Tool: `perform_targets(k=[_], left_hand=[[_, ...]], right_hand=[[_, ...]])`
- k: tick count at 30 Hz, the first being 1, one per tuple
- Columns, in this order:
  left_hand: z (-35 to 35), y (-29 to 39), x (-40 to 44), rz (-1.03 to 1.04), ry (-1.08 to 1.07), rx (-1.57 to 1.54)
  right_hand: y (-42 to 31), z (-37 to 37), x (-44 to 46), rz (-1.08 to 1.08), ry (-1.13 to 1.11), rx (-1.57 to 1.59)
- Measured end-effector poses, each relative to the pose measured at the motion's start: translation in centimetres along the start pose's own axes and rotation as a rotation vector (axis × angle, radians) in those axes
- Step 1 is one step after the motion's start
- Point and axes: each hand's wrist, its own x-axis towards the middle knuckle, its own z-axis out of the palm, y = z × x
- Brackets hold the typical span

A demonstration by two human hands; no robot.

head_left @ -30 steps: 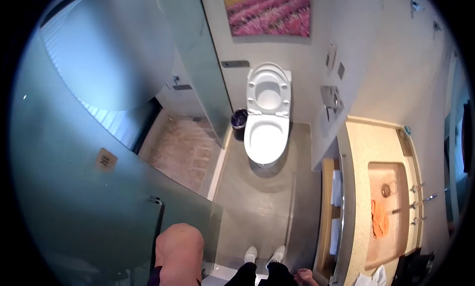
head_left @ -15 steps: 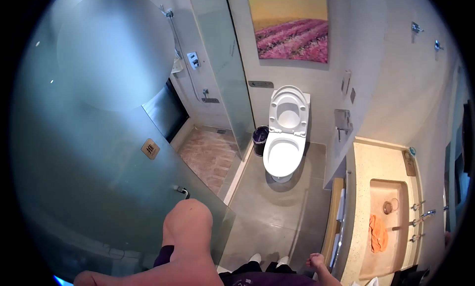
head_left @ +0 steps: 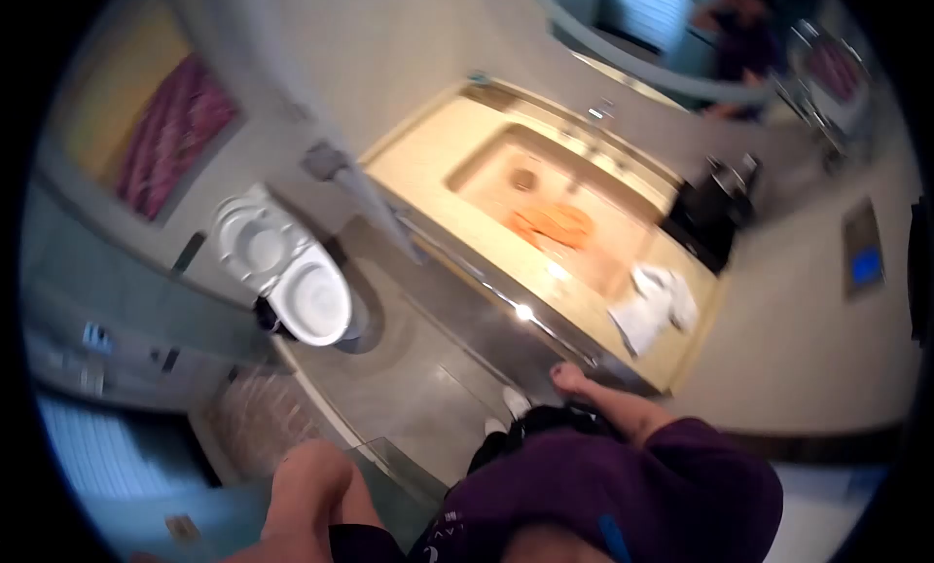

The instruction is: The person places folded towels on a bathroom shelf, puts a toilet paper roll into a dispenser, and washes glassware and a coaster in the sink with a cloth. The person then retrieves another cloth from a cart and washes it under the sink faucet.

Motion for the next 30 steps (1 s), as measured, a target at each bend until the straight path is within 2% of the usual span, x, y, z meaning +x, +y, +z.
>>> perform_targets(k=[2,4,7,8,11,13,14,15,16,17,18,19,21,22,24,26,27,28,29,30], left_hand=[[1.3,-0.1,-0.9,-0.067,0.075,-0.053],[1.9,-0.4,-1.3,-0.065,0.098,-0.119],[3.2,0.4,-0.6,-0.146,0.120,-0.627],[1.3,0.5,0.4,-0.178,-0.116,-0.476],[-0.5,-1.1,0.2,-0.151,-0.318,-0.322],[0.8,-0.7,-0.5,-0.196,-0.044,-0.569],[1.1,-0.7,-0.8,-0.191,0.086,-0.715],[1.4,-0.7,-1.2,-0.168,0.213,-0.847],[0.9,-0.4,-0.7,-0.215,-0.017,-0.828],[1.1,0.0,-0.3,-0.215,-0.129,-0.810],[1.6,0.7,-0.1,-0.187,-0.145,-0.790],[2.3,1.4,0.1,-0.171,-0.130,-0.772],[3.5,3.1,0.6,-0.143,-0.048,-0.731],[4.3,4.1,0.8,-0.136,0.016,-0.682],[6.3,6.6,1.4,-0.151,0.153,-0.525],[8.1,9.8,2.1,-0.295,0.285,-0.090],[9.1,11.8,2.3,-0.357,0.322,0.017],[9.9,14.6,2.5,-0.354,0.354,-0.061],[10.9,18.1,2.8,-0.210,0.404,-0.709],[11.8,21.6,2.7,-0.192,0.418,-0.754]], right_hand=[[2.1,0.6,-2.3,0.085,0.062,0.288],[3.5,0.4,-5.7,0.163,0.060,0.302],[4.7,1.5,-10.2,0.210,0.062,0.290],[5.7,1.6,-11.7,0.194,0.046,0.243],[8.0,2.8,-17.2,0.192,0.137,0.331],[10.8,4.4,-20.9,0.269,0.253,0.535],[12.4,5.5,-23.0,0.311,0.357,0.694],[11.7,5.4,-25.8,0.407,0.566,0.819],[10.4,4.4,-29.4,0.507,0.787,0.935],[11.2,3.9,-31.6,0.491,1.019,0.877],[12.1,3.1,-33.6,0.407,1.279,0.502],[9.6,-0.2,-36.7,0.543,1.232,0.370],[10.9,-0.7,-37.9,0.394,1.269,0.744],[10.5,-1.0,-38.0,0.312,1.192,1.024],[8.4,-3.8,-37.5,0.502,0.983,1.289],[15.8,-0.1,-31.9,0.516,0.948,1.279],[13.8,-1.0,-33.1,0.549,0.918,1.230],[11.2,-2.2,-34.4,0.573,0.883,1.141],[9.6,-2.9,-35.4,0.573,0.846,1.057],[8.9,-3.4,-36.5,0.531,0.821,0.992]])
